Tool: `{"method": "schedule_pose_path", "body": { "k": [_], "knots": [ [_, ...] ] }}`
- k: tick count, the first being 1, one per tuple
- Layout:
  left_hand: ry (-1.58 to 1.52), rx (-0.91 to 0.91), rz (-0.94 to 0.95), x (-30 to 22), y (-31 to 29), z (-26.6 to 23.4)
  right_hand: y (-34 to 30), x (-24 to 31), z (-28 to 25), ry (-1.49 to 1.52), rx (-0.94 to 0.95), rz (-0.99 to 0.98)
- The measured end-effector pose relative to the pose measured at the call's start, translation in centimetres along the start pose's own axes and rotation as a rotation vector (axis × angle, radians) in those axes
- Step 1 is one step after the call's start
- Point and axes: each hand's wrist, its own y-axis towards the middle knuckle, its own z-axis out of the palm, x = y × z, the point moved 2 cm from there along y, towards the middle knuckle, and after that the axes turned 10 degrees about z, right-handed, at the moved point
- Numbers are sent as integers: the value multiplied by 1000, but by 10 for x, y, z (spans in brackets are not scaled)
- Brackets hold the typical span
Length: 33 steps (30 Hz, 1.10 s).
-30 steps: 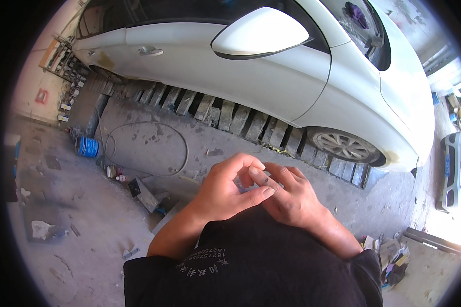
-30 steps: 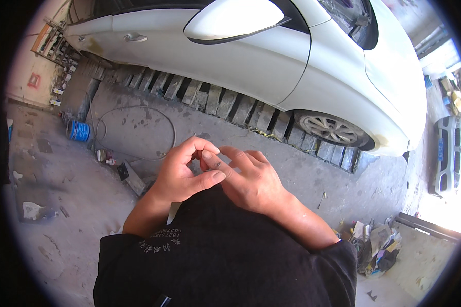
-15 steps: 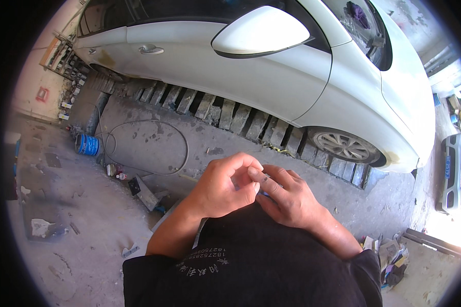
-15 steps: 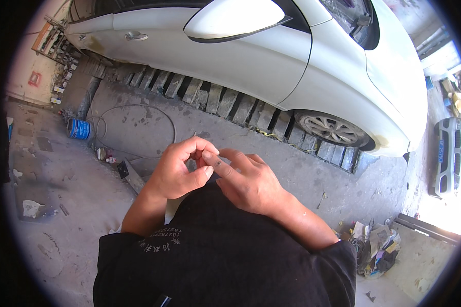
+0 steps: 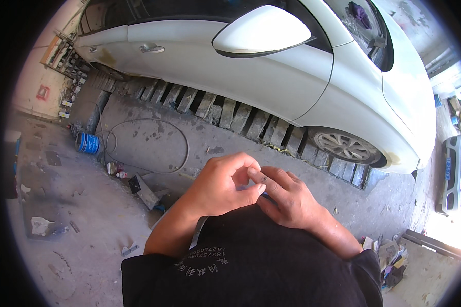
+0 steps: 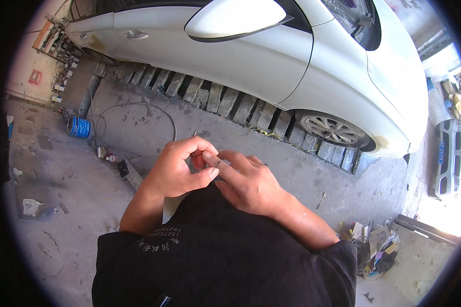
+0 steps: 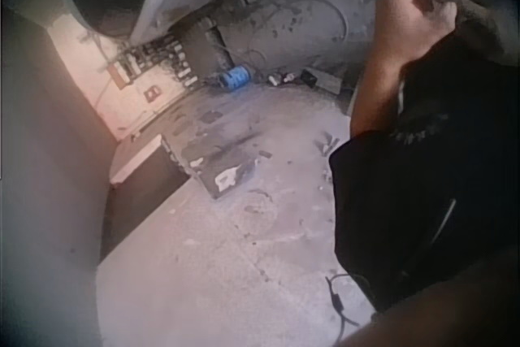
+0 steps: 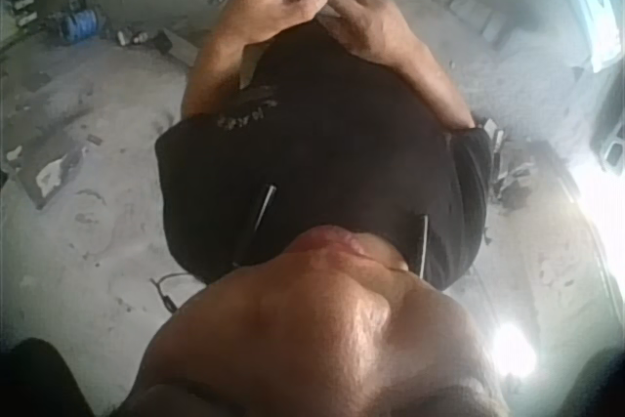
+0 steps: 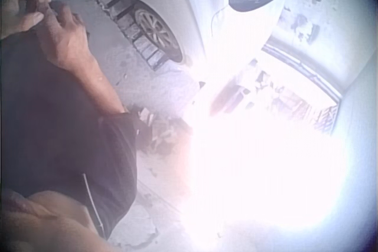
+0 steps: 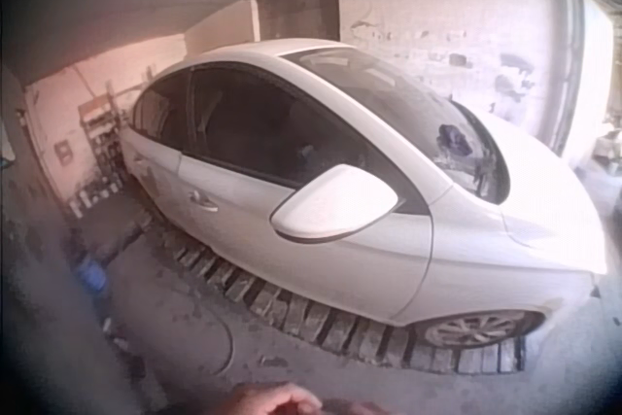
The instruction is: The person wipes the exterior of a white car with a purple cloth, then uses a sponge and liquid from a bottle to scrub a yellowish stain on the rear quarter panel. The person opens and closes the car door during the process.
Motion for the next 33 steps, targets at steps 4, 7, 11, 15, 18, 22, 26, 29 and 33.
{"method": "schedule_pose_path", "body": {
  "k": [4, 7, 11, 15, 18, 22, 26, 29, 33],
  "knots": [
    [-4, 18, -38, 4, 0, -2, 0, -2, -2, 7, 37, 22],
    [7, 26, -17, 6, 0, -3, 1, -1, -2, 41, 58, 39],
    [54, 46, 0, 3, 2, -3, 0, -2, -3, 126, 100, 95],
    [14, 41, -36, 7, 0, -4, -1, -3, -2, 211, 141, 133],
    [10, 21, -40, 13, -4, -9, -3, -3, -2, 300, 188, 178],
    [155, -160, 172, 9, -1, -14, -2, 0, -3, 310, 215, 196],
    [286, -249, 232, 3, -1, -6, -1, -2, -5, 286, 224, 202],
    [492, -297, 432, 8, -1, 1, -1, -5, -6, 270, 216, 220],
    [609, -332, 620, 5, -8, 14, 2, -10, -1, 245, 208, 187]
  ]
}}
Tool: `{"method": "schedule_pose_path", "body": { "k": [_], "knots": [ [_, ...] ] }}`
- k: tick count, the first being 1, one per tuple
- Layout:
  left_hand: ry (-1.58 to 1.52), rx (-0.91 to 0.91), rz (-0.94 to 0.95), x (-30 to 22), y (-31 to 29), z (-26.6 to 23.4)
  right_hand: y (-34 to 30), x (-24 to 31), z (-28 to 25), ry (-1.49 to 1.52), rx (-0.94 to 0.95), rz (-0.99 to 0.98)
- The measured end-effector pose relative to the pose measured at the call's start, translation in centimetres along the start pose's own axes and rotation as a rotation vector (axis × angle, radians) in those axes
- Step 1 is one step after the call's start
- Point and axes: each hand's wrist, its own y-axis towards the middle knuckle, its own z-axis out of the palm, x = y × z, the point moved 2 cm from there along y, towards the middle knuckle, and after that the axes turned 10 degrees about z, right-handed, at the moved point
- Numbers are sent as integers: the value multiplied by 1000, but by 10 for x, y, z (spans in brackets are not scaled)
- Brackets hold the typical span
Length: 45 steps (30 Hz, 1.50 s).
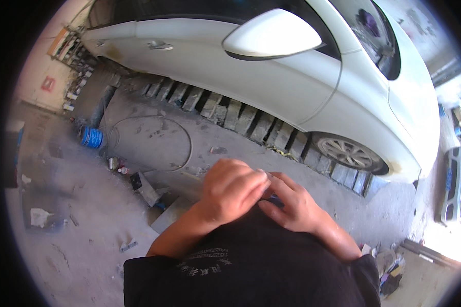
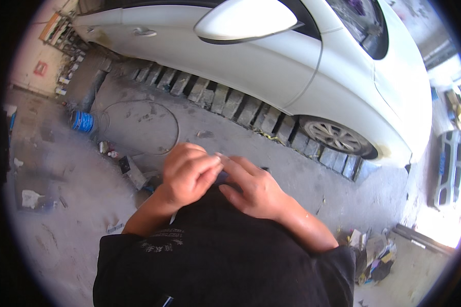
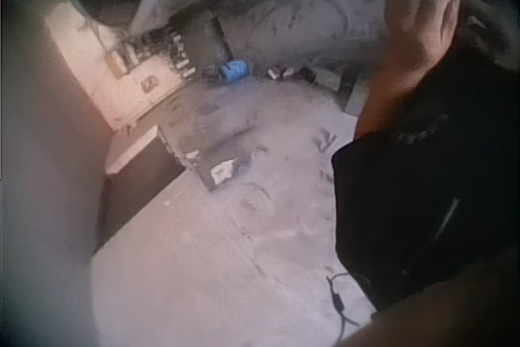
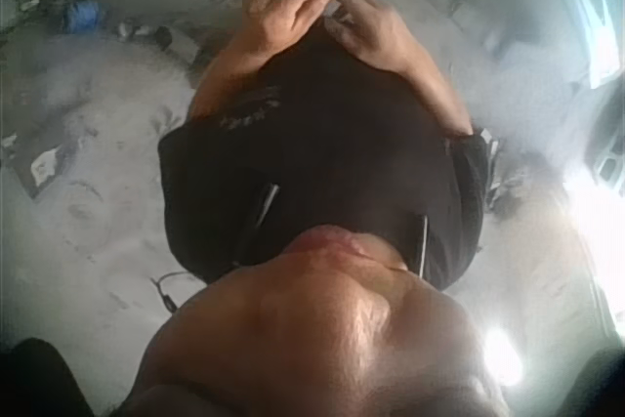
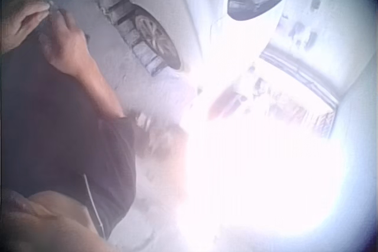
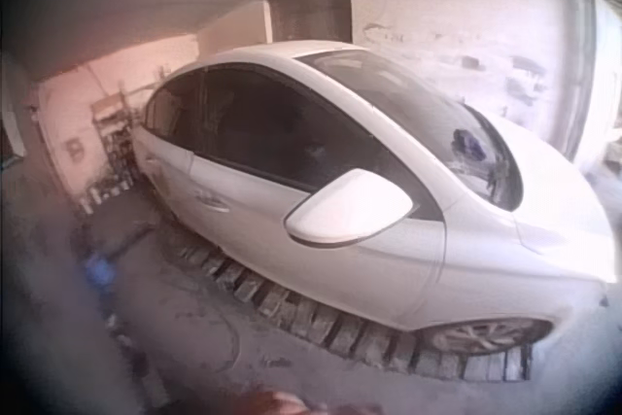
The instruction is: The person wipes the exterior of a white car with a purple cloth, then uses a sponge and liquid from a bottle to scrub a yellowish stain on the rear quarter panel. The person opens and closes the car door during the process.
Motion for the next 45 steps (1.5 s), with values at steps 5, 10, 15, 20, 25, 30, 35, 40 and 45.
{"method": "schedule_pose_path", "body": {
  "k": [5, 10, 15, 20, 25, 30, 35, 40, 45],
  "knots": [
    [-24, 30, 72, -12, -8, 16, -2, -10, 4, -103, -53, 4],
    [-2, 187, -8, -22, -26, 42, -2, -36, 7, -115, 6, 19],
    [-108, 147, -74, -18, -41, 44, 17, -28, 14, -45, 78, 72],
    [-220, 76, -79, -5, -54, 43, 41, -62, 24, -23, 273, -56],
    [-315, 30, -98, 24, -76, 15, 87, -52, 58, 83, 334, 73],
    [-330, 46, -374, 67, -110, -41, 144, -71, 99, -202, 252, 39],
    [-385, -148, -855, 104, -163, -107, 160, -115, 127, -418, 359, 307],
    [-205, -236, -1233, 145, -254, -102, 159, -246, 117, -533, 593, 500],
    [136, -195, -1421, 158, -383, -52, 211, -299, 128, -639, 776, 333]
  ]
}}
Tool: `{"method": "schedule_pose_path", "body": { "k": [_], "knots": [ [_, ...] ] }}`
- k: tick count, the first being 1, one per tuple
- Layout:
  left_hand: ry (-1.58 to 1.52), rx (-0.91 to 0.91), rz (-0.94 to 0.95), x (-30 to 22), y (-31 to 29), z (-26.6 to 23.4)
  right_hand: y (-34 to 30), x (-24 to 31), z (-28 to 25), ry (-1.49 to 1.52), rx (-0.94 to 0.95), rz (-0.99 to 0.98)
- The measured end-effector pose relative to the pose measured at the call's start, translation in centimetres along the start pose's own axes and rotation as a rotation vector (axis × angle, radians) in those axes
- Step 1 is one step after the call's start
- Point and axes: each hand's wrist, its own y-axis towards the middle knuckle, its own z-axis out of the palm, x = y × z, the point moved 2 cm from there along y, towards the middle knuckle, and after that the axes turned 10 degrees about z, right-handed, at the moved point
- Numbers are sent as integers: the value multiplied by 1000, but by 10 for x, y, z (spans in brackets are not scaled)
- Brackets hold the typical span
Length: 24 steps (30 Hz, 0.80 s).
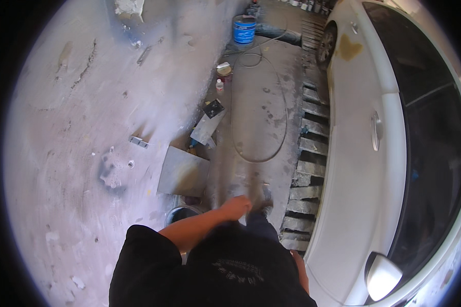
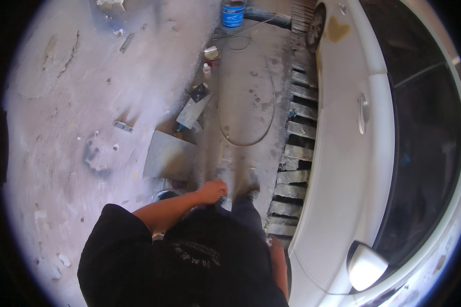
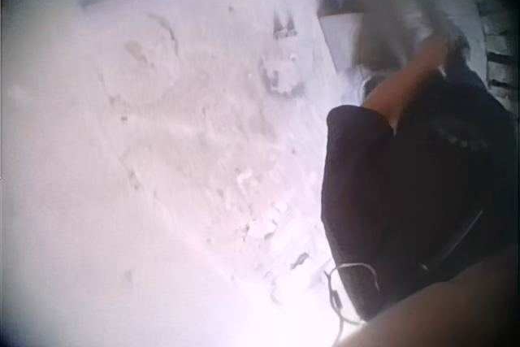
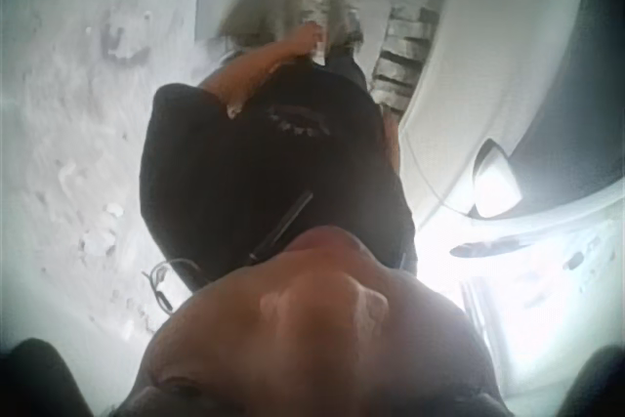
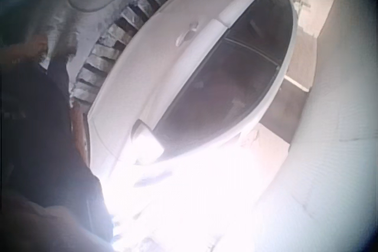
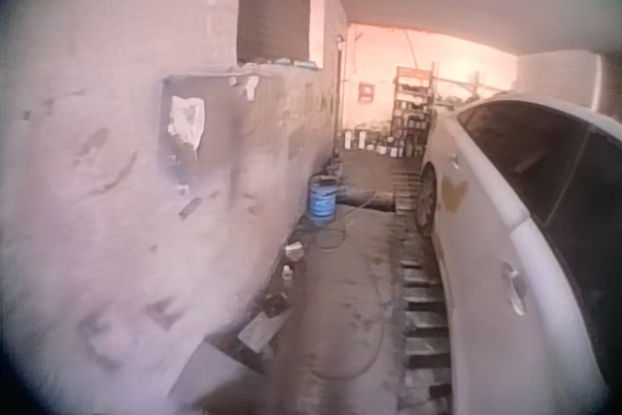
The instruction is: The person wipes the exterior of a white car with a purple cloth, then uses a sponge and liquid from a bottle to scrub a yellowish stain on the rear quarter panel. The person opens and closes the car door during the process.
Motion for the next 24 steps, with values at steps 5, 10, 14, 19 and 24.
{"method": "schedule_pose_path", "body": {
  "k": [5, 10, 14, 19, 24],
  "knots": [
    [90, 117, -355, 35, -23, -4, 66, 64, -76, -166, 83, 32],
    [-66, -174, -610, 49, -43, 2, 126, 131, -130, -221, 147, -78],
    [-78, -247, -685, 52, -41, 4, 184, 161, -146, -295, 166, -115],
    [-498, -188, -847, 125, -55, 39, 274, 167, -115, -328, 330, -262],
    [-424, -154, -692, 119, -4, -9, 382, 125, -173, -463, 398, -341]
  ]
}}
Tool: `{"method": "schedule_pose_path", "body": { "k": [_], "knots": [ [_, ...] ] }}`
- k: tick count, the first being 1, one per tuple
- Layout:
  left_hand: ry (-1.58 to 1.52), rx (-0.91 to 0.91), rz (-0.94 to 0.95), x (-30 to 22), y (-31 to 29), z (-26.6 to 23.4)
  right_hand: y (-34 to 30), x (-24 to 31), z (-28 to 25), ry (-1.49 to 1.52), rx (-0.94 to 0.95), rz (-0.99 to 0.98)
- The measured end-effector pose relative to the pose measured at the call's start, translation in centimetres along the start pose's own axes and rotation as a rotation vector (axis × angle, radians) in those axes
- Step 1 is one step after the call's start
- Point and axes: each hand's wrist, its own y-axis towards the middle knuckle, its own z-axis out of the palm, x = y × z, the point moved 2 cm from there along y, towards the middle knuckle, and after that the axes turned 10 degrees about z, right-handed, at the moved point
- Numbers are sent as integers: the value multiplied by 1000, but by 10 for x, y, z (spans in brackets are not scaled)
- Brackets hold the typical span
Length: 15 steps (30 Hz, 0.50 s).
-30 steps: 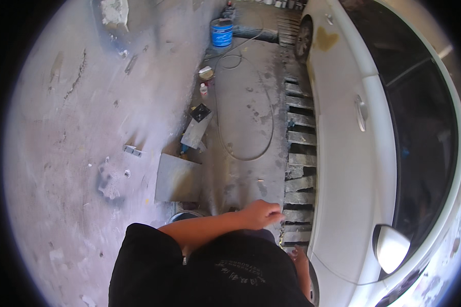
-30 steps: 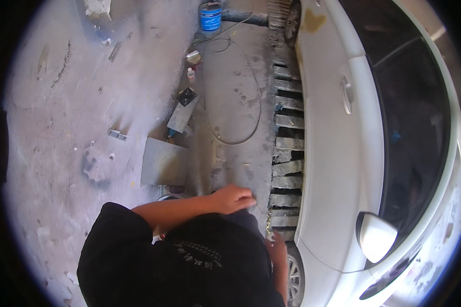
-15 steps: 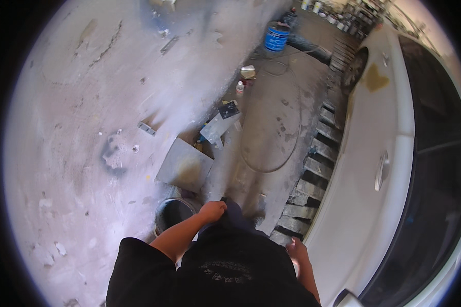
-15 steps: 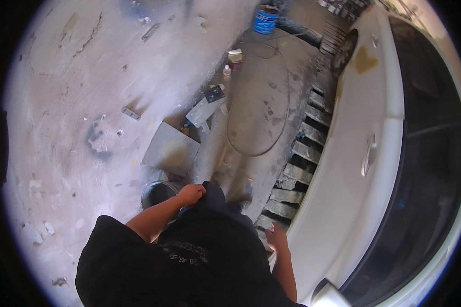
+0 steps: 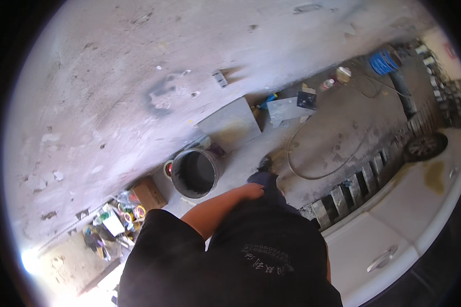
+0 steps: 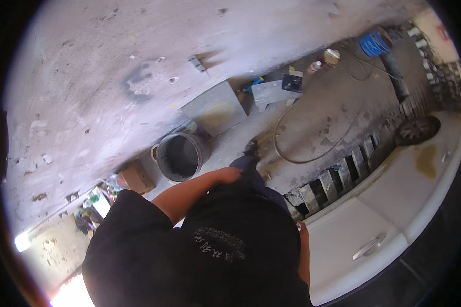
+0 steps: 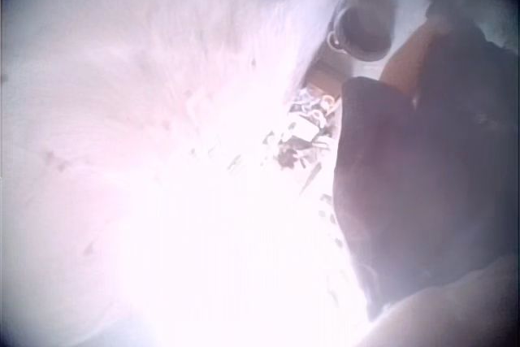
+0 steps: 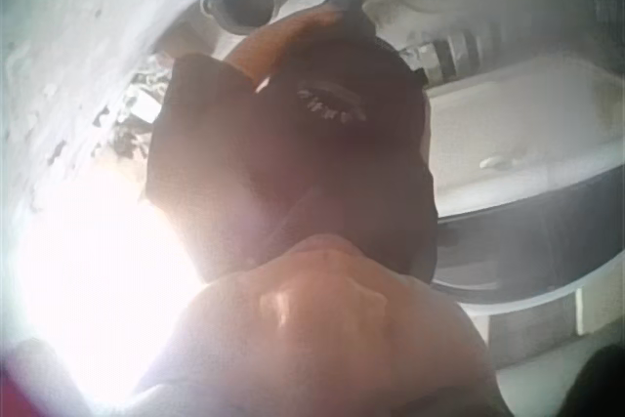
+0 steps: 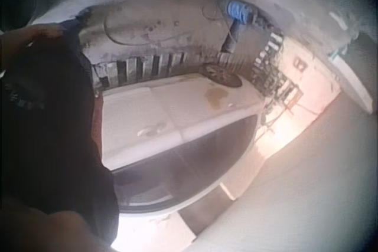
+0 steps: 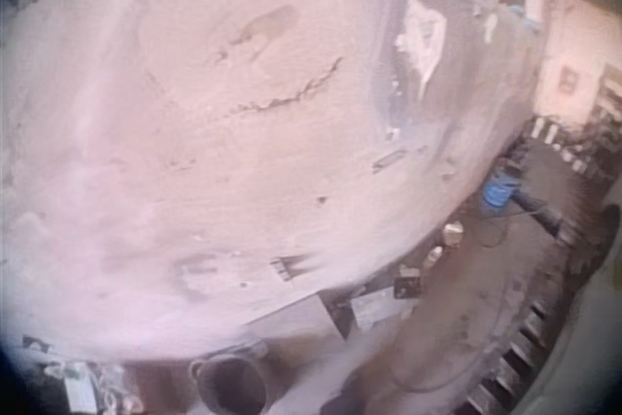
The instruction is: The person wipes the exterior of a white car with a purple cloth, then uses a sponge and liquid from a bottle to scrub a yellowish stain on the rear quarter panel. The person opens and closes the car door during the process.
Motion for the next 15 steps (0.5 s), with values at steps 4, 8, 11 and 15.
{"method": "schedule_pose_path", "body": {
  "k": [4, 8, 11, 15],
  "knots": [
    [137, 17, -174, -61, -3, -34, 27, 32, -68, 16, 7, 101],
    [193, -73, -277, -75, -39, -70, 20, 188, -106, 191, 71, 269],
    [206, -106, -209, -100, -18, -92, 47, 199, -140, 294, 19, 304],
    [238, -245, -84, -96, 14, -119, 91, 216, -163, 379, 53, 280]
  ]
}}
